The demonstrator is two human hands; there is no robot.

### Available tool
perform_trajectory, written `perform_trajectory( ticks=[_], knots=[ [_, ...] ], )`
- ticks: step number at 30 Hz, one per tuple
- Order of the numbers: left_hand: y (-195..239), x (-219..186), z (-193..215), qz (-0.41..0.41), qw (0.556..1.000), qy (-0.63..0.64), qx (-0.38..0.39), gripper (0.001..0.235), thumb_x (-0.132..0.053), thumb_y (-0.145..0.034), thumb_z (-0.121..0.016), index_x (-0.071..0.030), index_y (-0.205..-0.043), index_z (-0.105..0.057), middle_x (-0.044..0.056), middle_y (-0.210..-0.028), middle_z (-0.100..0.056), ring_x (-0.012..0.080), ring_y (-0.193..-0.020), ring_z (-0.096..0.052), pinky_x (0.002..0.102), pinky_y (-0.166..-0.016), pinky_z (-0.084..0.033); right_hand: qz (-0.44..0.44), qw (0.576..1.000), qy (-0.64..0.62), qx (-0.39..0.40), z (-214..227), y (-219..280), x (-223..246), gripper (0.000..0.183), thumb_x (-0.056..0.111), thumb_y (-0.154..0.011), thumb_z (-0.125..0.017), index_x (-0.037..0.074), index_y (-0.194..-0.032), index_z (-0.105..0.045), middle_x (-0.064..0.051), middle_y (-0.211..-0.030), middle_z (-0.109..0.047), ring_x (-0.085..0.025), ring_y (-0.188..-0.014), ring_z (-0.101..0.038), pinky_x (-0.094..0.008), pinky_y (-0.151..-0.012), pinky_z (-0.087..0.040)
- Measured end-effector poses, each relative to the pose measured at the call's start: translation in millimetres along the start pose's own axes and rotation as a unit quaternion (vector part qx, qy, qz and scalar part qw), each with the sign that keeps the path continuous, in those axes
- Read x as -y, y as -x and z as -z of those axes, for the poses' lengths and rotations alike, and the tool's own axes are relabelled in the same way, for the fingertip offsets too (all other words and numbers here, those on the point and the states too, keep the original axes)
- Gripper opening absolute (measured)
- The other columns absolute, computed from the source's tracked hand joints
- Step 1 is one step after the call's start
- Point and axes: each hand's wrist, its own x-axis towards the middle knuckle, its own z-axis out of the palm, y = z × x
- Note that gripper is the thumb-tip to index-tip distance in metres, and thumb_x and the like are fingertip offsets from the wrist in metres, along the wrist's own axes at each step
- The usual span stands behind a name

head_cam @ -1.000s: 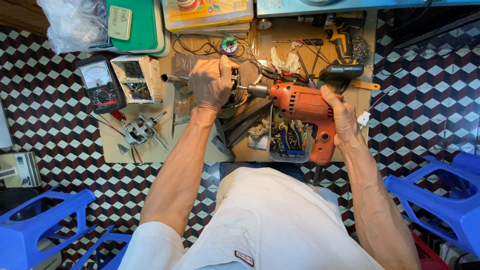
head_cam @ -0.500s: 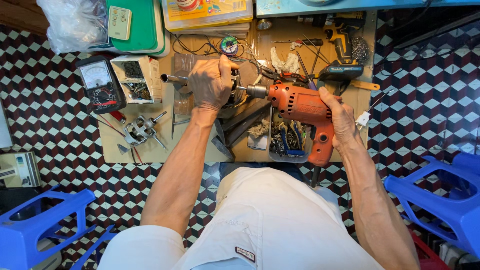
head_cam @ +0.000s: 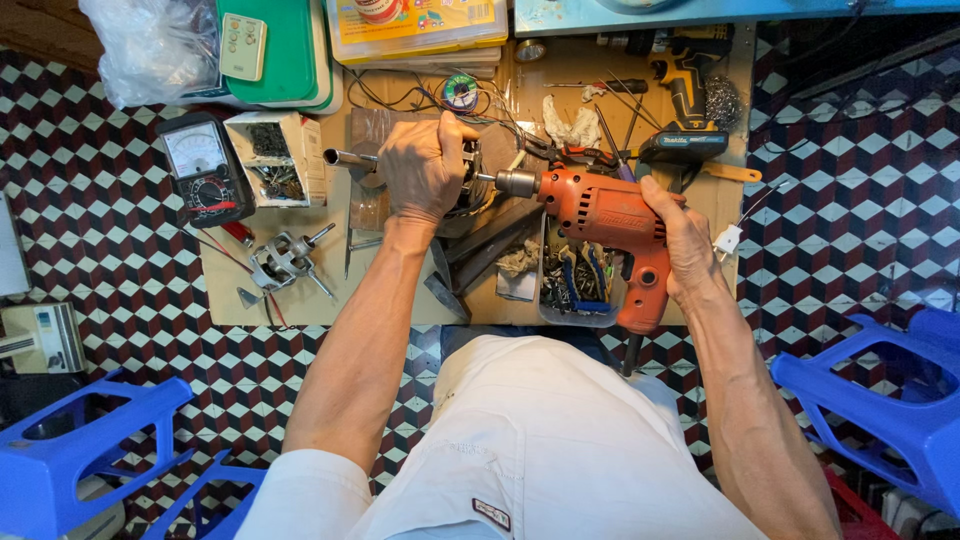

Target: The person uses a corded drill to work on a cylindrical electromechanical component, likely a motor rotor, on a cluttered workbench. They repeatedly drill into the component, pause to rotate and inspect it, and handle it with both hands. The workbench contains various tools and parts, and the floor has a geometric tile pattern.

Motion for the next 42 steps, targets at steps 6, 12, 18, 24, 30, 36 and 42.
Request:
perform_trajectory(
  ticks=[6, 12, 18, 24, 30, 36, 42],
  knots=[
    [3, 0, 0, 0.003, 1.000, -0.012, -0.005, 0.040, -0.017, -0.104, -0.050, -0.013, -0.078, -0.080, 0.006, -0.070, -0.072, 0.0232, -0.062, -0.065, 0.036, -0.073, -0.050, 0.002, 1.000, -0.004, -0.001, -3, 0, 3, 0.059, 0.048, -0.087, -0.071, -0.001, -0.120, -0.065, -0.013, -0.111, -0.070, -0.018, -0.098, -0.069, -0.035, -0.085, -0.060],
    [1, -2, 0, -0.018, 1.000, -0.015, -0.008, 0.041, -0.016, -0.104, -0.049, -0.013, -0.077, -0.079, 0.005, -0.072, -0.072, 0.0256, -0.066, -0.065, 0.036, -0.074, -0.050, -0.002, 1.000, -0.005, 0.000, -1, -1, 3, 0.056, 0.047, -0.088, -0.071, -0.001, -0.117, -0.068, -0.011, -0.104, -0.072, -0.018, -0.090, -0.068, -0.035, -0.079, -0.058],
    [1, 0, 1, -0.008, 1.000, -0.018, 0.000, 0.040, -0.016, -0.104, -0.050, -0.013, -0.077, -0.080, 0.004, -0.070, -0.071, 0.0254, -0.066, -0.066, 0.037, -0.074, -0.050, -0.007, 1.000, -0.022, 0.020, 4, -6, -3, 0.058, 0.047, -0.089, -0.072, -0.002, -0.119, -0.067, -0.011, -0.107, -0.072, -0.018, -0.093, -0.068, -0.034, -0.082, -0.058],
    [3, 0, 0, -0.018, 1.000, -0.012, -0.012, 0.041, -0.016, -0.105, -0.049, -0.013, -0.077, -0.079, 0.004, -0.073, -0.072, 0.0249, -0.067, -0.066, 0.037, -0.075, -0.050, -0.038, 0.998, -0.018, 0.039, 12, -8, -3, 0.062, 0.049, -0.087, -0.071, 0.000, -0.124, -0.066, -0.009, -0.113, -0.073, -0.017, -0.100, -0.069, -0.033, -0.088, -0.057],
    [3, -1, 0, 0.020, 1.000, -0.006, 0.008, 0.041, -0.017, -0.104, -0.050, -0.013, -0.076, -0.080, 0.005, -0.066, -0.070, 0.0234, -0.059, -0.064, 0.037, -0.072, -0.050, -0.034, 0.998, -0.009, 0.042, 12, -9, -3, 0.063, 0.050, -0.087, -0.069, 0.000, -0.126, -0.064, -0.012, -0.113, -0.071, -0.018, -0.100, -0.069, -0.035, -0.088, -0.059],
    [2, -2, 1, 0.000, 1.000, -0.010, -0.006, 0.042, -0.019, -0.104, -0.050, -0.013, -0.074, -0.079, 0.005, -0.069, -0.072, 0.0233, -0.066, -0.069, 0.036, -0.075, -0.051, -0.032, 0.998, -0.022, 0.057, 11, -7, -3, 0.062, 0.049, -0.088, -0.069, 0.000, -0.126, -0.063, -0.012, -0.114, -0.070, -0.018, -0.101, -0.069, -0.035, -0.089, -0.059],
    [3, 1, 1, -0.004, 1.000, -0.015, -0.002, 0.042, -0.018, -0.105, -0.050, -0.013, -0.074, -0.078, 0.006, -0.073, -0.073, 0.0236, -0.070, -0.071, 0.036, -0.080, -0.052, 0.000, 1.000, -0.019, 0.016, 1, -3, -6, 0.061, 0.048, -0.087, -0.071, 0.000, -0.123, -0.063, -0.010, -0.113, -0.070, -0.018, -0.100, -0.068, -0.035, -0.087, -0.059]
  ],
)
